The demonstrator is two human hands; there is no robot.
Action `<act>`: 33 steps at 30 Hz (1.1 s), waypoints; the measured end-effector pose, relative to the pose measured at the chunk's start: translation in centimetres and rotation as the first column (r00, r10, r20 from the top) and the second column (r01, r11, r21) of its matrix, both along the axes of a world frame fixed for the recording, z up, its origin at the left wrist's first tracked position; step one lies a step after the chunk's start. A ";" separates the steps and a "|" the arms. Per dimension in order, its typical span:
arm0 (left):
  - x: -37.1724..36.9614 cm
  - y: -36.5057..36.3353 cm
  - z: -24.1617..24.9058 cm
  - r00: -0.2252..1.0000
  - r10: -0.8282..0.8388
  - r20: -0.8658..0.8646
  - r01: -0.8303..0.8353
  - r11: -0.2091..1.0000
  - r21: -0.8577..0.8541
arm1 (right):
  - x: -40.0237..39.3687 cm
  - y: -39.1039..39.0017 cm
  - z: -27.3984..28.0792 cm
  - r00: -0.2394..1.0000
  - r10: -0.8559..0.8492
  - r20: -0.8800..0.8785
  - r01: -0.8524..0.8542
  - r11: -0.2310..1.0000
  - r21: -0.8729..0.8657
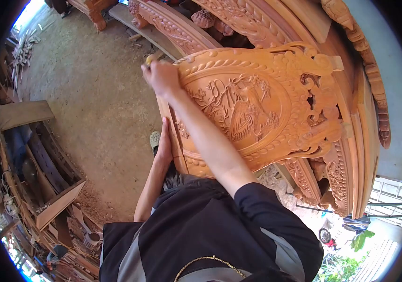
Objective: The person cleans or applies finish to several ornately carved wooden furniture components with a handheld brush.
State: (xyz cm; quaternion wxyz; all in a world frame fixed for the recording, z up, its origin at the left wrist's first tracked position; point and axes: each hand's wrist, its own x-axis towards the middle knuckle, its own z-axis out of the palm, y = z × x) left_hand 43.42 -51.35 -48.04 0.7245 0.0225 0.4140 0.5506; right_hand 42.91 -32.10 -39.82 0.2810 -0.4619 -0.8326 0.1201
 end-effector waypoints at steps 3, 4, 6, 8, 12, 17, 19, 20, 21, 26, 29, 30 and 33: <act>-0.1 0.0 0.2 0.999 -0.026 0.039 0.025 0.999 0.038 | 4.0 3.3 4.7 0.995 -0.049 0.090 0.051 0.999 -0.018; -0.2 -0.1 0.4 0.999 -0.022 0.043 0.021 0.999 0.037 | 5.6 3.4 7.6 0.995 -0.084 0.051 0.085 0.996 -0.009; -0.2 0.0 1.1 0.999 -0.026 0.034 0.025 1.000 0.008 | 9.8 5.0 9.8 0.979 -0.204 -0.033 0.205 0.976 0.074; -0.2 0.1 1.9 1.000 -0.024 0.001 0.024 0.999 -0.025 | 14.6 6.7 11.4 0.962 -0.269 -0.052 0.274 0.941 0.198; -0.2 0.2 2.8 0.999 -0.029 -0.035 0.027 0.997 -0.075 | 23.1 3.7 19.6 0.925 -0.328 -0.191 0.344 0.937 0.056; -0.2 0.2 2.3 0.999 -0.032 -0.011 0.032 0.999 -0.020 | 27.9 -0.2 24.9 0.820 -0.536 -0.199 0.567 0.715 0.409; -0.2 0.2 1.7 0.999 -0.039 -0.038 0.037 0.998 -0.041 | 24.8 -2.0 24.1 0.695 -0.711 0.107 0.553 0.624 0.553; -0.2 0.2 1.4 1.000 -0.031 -0.007 0.031 0.999 -0.011 | 23.0 -2.9 22.8 0.721 -0.630 0.290 0.443 0.740 0.506; -0.2 0.2 1.1 0.999 -0.025 0.024 0.024 1.000 0.020 | 20.8 -3.7 20.9 0.721 -0.521 0.456 0.335 0.839 0.428; 0.1 0.3 1.1 1.000 0.006 -0.031 -0.004 0.998 0.070 | 6.0 -6.5 11.6 0.912 0.041 0.407 -0.135 0.969 0.205; 0.1 -0.1 -1.3 0.995 0.046 -0.092 -0.039 0.997 0.072 | 3.3 -6.8 7.3 0.972 0.205 0.113 -0.203 0.979 -0.025; -0.2 0.1 -3.3 0.997 0.040 -0.068 -0.034 0.996 0.087 | 3.5 -6.9 7.3 0.974 0.190 0.126 -0.188 0.982 -0.030; -0.3 0.4 -0.8 0.997 -0.017 0.081 0.012 0.998 0.063 | 6.9 -5.5 7.7 0.993 0.052 0.104 -0.043 0.995 -0.085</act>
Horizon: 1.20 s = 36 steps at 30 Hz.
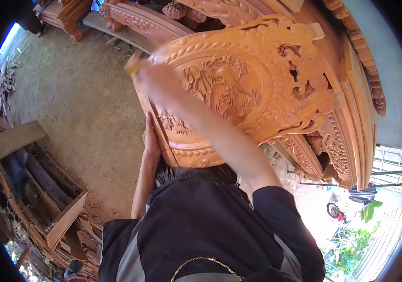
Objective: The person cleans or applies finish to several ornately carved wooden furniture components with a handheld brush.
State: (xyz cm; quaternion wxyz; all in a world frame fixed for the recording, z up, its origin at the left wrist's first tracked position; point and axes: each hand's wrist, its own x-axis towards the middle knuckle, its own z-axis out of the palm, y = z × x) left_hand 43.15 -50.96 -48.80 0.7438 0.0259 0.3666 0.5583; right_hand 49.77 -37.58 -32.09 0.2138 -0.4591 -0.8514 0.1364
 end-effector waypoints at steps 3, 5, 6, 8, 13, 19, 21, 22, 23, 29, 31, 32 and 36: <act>0.0 0.1 0.1 1.000 -0.021 -0.003 0.021 1.000 0.008 | 7.3 3.5 5.5 0.949 -0.255 -0.185 0.216 0.955 -0.205; 0.2 0.2 0.4 0.999 -0.030 -0.019 0.030 1.000 0.001 | 11.9 5.2 9.7 0.904 -0.340 -0.261 0.366 0.928 0.061; -0.1 0.1 -0.7 0.996 -0.049 -0.080 0.046 0.998 -0.045 | 13.9 4.9 12.4 0.861 -0.348 -0.370 0.415 0.902 0.118; 0.1 0.0 0.6 0.999 -0.029 -0.019 0.029 1.000 0.007 | 17.0 4.4 18.1 0.374 -0.237 -0.897 0.344 0.933 -0.103; 0.0 0.2 0.0 1.000 -0.020 -0.023 0.021 0.998 0.058 | 28.5 -1.5 27.5 -0.630 0.103 -0.770 -0.309 0.876 0.370; 0.0 0.2 0.6 0.998 0.009 -0.065 -0.007 0.999 0.033 | 27.2 -15.7 29.1 -0.630 0.078 -0.772 -0.396 0.823 0.407; 0.1 0.2 1.2 0.996 0.019 -0.088 -0.014 0.998 0.054 | 26.9 -17.5 29.1 -0.636 0.074 -0.768 -0.414 0.807 0.421; 0.2 0.1 1.1 0.996 0.015 -0.088 -0.010 0.999 0.050 | 26.7 -18.0 29.0 -0.642 0.071 -0.763 -0.425 0.795 0.432; 0.1 0.1 0.9 0.995 0.027 -0.094 -0.023 0.999 0.040 | 27.1 -18.4 29.1 -0.649 0.069 -0.757 -0.436 0.782 0.445; -0.2 0.1 1.0 0.994 0.009 -0.109 -0.010 1.000 -0.008 | 26.8 -19.8 28.8 -0.694 0.043 -0.719 -0.495 0.697 0.520; -0.2 0.1 0.8 0.994 0.017 -0.104 -0.017 1.000 0.001 | 26.3 -20.2 29.0 -0.705 0.032 -0.709 -0.513 0.667 0.540; -0.2 0.1 0.8 0.995 0.024 -0.096 -0.023 1.000 0.014 | 26.3 -20.3 28.7 -0.709 0.027 -0.705 -0.521 0.653 0.549; -0.1 0.2 0.9 0.992 0.047 -0.121 -0.047 0.999 0.009 | 25.4 -19.2 27.5 -0.726 0.002 -0.687 -0.553 0.593 0.586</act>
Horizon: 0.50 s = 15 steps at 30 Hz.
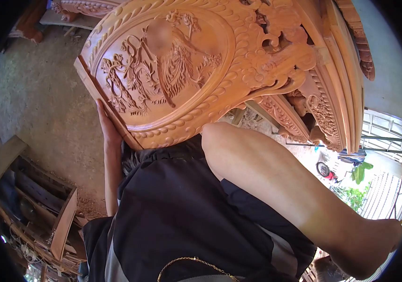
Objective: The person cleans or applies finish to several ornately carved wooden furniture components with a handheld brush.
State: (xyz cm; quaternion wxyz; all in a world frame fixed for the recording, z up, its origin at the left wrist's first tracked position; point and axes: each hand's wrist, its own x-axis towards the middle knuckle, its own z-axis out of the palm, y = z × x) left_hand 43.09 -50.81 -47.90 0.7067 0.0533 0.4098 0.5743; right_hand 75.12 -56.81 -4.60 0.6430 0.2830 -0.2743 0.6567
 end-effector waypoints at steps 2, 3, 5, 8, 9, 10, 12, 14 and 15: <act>-0.2 0.0 -0.1 1.000 0.007 -0.008 -0.007 1.000 -0.020 | -0.7 1.0 -0.7 0.999 0.038 -0.015 -0.037 0.999 0.012; -0.2 -0.2 -0.2 1.000 0.003 -0.009 -0.003 0.999 -0.034 | -1.4 1.0 -1.4 0.998 0.053 -0.022 -0.053 0.999 0.014; -0.1 -0.1 0.3 1.000 -0.005 -0.012 0.004 1.000 -0.031 | -1.7 1.6 -2.3 0.995 0.088 -0.040 -0.087 0.996 0.028; -0.1 -0.1 0.2 0.997 0.009 -0.073 -0.012 0.999 -0.041 | -1.8 1.5 -2.6 0.988 0.143 -0.063 -0.139 0.988 0.063; -0.1 -0.2 0.2 0.997 0.008 -0.073 -0.012 0.999 -0.042 | -1.7 1.5 -2.6 0.984 0.163 -0.069 -0.157 0.984 0.078; -0.1 -0.2 0.1 0.999 -0.001 -0.048 0.000 1.000 -0.022 | -1.7 1.5 -2.6 0.980 0.183 -0.073 -0.176 0.980 0.095; -0.1 0.0 0.3 1.000 -0.005 -0.025 0.005 1.000 0.009 | -1.6 1.6 -2.5 0.970 0.230 -0.082 -0.217 0.966 0.138; 0.0 -0.1 0.6 1.000 -0.014 0.007 0.014 1.000 0.014 | -1.8 2.0 -2.4 0.953 0.290 -0.091 -0.271 0.945 0.184; 0.0 -0.2 0.4 1.000 -0.013 0.015 0.013 1.000 -0.002 | -2.6 4.0 -4.3 0.957 0.226 -0.182 -0.203 0.969 0.139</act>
